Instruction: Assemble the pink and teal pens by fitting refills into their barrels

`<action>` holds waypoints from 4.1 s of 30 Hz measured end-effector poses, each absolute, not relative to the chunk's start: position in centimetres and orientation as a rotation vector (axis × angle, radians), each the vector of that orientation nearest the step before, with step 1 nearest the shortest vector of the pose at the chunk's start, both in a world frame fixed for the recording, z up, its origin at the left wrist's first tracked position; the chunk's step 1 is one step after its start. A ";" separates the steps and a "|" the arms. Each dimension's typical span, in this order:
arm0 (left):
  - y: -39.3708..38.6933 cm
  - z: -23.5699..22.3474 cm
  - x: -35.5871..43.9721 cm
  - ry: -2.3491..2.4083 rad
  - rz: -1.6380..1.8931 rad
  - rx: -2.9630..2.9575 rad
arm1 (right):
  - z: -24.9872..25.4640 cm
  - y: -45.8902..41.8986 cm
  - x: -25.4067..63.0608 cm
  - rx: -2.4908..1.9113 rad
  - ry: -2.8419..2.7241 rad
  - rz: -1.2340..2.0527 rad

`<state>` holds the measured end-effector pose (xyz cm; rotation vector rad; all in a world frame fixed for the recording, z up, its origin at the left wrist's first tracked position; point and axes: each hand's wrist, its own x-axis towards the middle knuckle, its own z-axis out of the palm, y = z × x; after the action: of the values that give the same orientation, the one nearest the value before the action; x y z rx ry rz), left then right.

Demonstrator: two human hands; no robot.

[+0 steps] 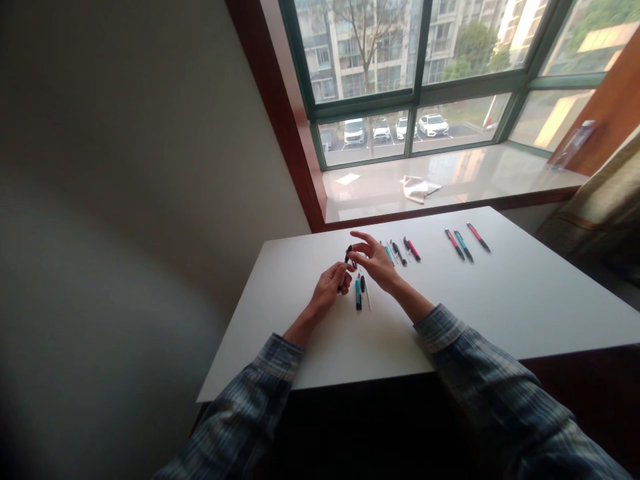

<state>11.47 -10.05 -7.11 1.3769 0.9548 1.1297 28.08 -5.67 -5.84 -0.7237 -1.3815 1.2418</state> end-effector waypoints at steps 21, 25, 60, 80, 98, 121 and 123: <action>-9.7 -7.9 11.2 0.802 1.186 1.317 | 2.6 -7.0 27.7 -0.622 -1.473 0.780; -9.9 -7.7 11.1 0.802 1.191 1.281 | 1.6 -6.4 29.9 -0.731 -1.431 0.727; -9.7 -7.2 11.2 0.894 1.203 1.242 | -8.1 -8.1 35.7 -1.185 -2.212 0.588; -11.0 -6.0 11.9 0.767 1.082 1.388 | -5.5 -10.2 29.5 -0.982 -1.559 0.991; -11.1 -5.8 11.4 0.910 1.067 1.376 | -4.8 -12.5 30.9 -0.944 -1.461 1.023; -10.6 -6.2 11.3 0.979 1.186 1.277 | -7.4 -16.4 34.0 -1.453 -1.998 0.604; -10.5 -6.3 11.2 0.996 1.203 1.266 | -7.6 -16.6 34.7 -1.363 -2.029 0.654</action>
<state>11.19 -10.55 -6.29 1.2663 0.9964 1.2031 34.70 -16.61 -7.56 -1.3635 -2.0291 0.6538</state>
